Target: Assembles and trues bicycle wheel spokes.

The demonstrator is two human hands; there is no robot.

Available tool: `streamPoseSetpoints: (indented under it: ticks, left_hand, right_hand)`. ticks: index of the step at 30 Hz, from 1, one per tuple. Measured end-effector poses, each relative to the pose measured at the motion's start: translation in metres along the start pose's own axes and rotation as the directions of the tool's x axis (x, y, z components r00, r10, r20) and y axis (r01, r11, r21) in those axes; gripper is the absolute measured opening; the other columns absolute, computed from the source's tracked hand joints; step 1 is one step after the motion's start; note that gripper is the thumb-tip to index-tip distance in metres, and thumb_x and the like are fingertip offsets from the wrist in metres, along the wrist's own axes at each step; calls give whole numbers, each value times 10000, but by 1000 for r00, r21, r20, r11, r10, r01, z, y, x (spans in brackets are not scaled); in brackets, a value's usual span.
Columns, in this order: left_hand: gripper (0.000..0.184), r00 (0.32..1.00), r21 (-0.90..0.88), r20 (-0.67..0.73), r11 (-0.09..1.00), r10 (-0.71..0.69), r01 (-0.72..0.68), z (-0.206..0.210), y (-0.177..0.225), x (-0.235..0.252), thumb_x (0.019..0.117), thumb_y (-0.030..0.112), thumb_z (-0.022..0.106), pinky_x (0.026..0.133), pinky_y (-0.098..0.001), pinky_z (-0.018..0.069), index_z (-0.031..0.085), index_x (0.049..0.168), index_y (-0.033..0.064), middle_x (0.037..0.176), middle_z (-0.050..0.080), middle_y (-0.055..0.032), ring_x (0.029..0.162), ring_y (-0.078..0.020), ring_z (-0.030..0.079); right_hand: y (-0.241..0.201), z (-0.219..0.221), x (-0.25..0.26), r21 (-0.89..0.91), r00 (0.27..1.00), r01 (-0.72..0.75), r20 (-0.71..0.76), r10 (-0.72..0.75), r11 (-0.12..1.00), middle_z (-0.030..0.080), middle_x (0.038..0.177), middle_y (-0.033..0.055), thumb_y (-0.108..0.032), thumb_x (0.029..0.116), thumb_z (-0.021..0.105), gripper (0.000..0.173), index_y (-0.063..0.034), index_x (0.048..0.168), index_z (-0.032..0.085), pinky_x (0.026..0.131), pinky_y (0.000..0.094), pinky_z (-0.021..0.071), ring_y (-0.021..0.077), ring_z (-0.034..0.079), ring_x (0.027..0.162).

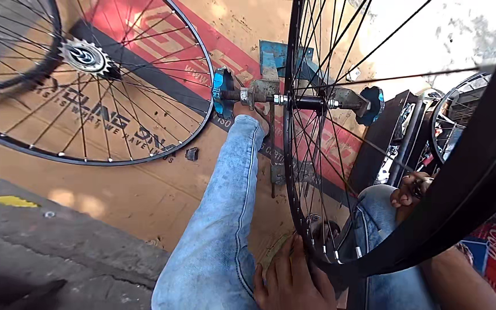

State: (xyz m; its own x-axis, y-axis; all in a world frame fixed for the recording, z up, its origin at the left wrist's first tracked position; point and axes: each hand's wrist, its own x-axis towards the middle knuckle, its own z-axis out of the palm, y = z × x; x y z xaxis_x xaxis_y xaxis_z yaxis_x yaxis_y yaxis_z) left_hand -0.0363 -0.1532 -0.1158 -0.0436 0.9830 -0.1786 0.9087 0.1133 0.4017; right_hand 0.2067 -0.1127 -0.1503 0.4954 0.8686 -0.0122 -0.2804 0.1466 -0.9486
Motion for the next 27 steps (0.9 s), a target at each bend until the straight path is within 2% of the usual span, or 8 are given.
streamPoseSetpoints:
  ticks: [2,4,7,11,14,19,23,27]
  left_hand:
    - [349,995,106,81,993,-51,42,-3,0,5,907,334,624,1050,-586,373,781,1137,123,1225,706,-133,1056,-319,674]
    - [675,971,161,207,983,-118,85,-5,1,6,818,445,751,1082,-596,359,653,1340,29,1374,606,-225,1167,-395,629]
    - [1138,995,-120,92,991,-46,57,-4,3,0,667,618,839,1033,-595,426,457,1420,-144,1416,501,-368,1214,-481,573]
    - [602,964,-356,-236,913,118,-199,-4,12,0,958,559,598,1170,-429,306,563,1283,53,1196,687,-134,1205,-194,610]
    - [382,993,-63,-86,994,85,-91,1,7,2,983,370,576,1112,-637,305,766,1123,69,1172,727,-157,1131,-339,666]
    - [705,962,167,240,982,-131,92,4,2,2,872,473,701,1125,-657,309,608,1384,-4,1437,558,-250,1278,-449,568]
    - [1056,993,-25,87,996,-85,88,3,9,-1,749,614,746,1084,-620,378,466,1425,-147,1437,486,-373,1253,-518,549]
    - [789,997,-142,-72,989,18,-29,6,8,-3,869,562,678,1058,-611,398,576,1308,-86,1274,605,-341,1181,-466,593]
  right_hand:
    - [1,-1,0,9,1000,-6,-4,6,1000,690,937,110,-142,1000,578,117,-84,908,621,528,288,574,153,644,599]
    - [0,0,0,8,1000,0,-7,0,1000,695,928,109,-150,999,591,123,-89,898,627,525,285,571,151,645,598]
    - [1,0,0,18,1000,-2,-10,2,1000,697,949,120,-144,994,597,111,-80,909,629,525,281,570,149,645,602]
    - [0,0,0,2,1000,3,4,-3,1000,701,951,112,-149,1006,577,122,-92,915,634,531,279,569,152,650,616]
    - [0,2,1,-9,1000,7,9,-7,1000,697,944,100,-157,1003,586,113,-108,911,628,521,286,570,151,644,601]
    - [-3,8,-1,-32,1000,-4,-20,4,999,700,936,116,-134,1011,537,141,-80,913,623,535,279,566,149,647,608]
    - [-33,61,-2,-221,965,-89,-259,29,971,674,725,44,-128,1058,389,325,-100,843,632,477,231,539,110,614,517]
    - [-31,58,-2,-207,976,-66,-216,20,976,681,743,37,-122,1050,412,305,-118,827,620,495,226,547,109,628,536]
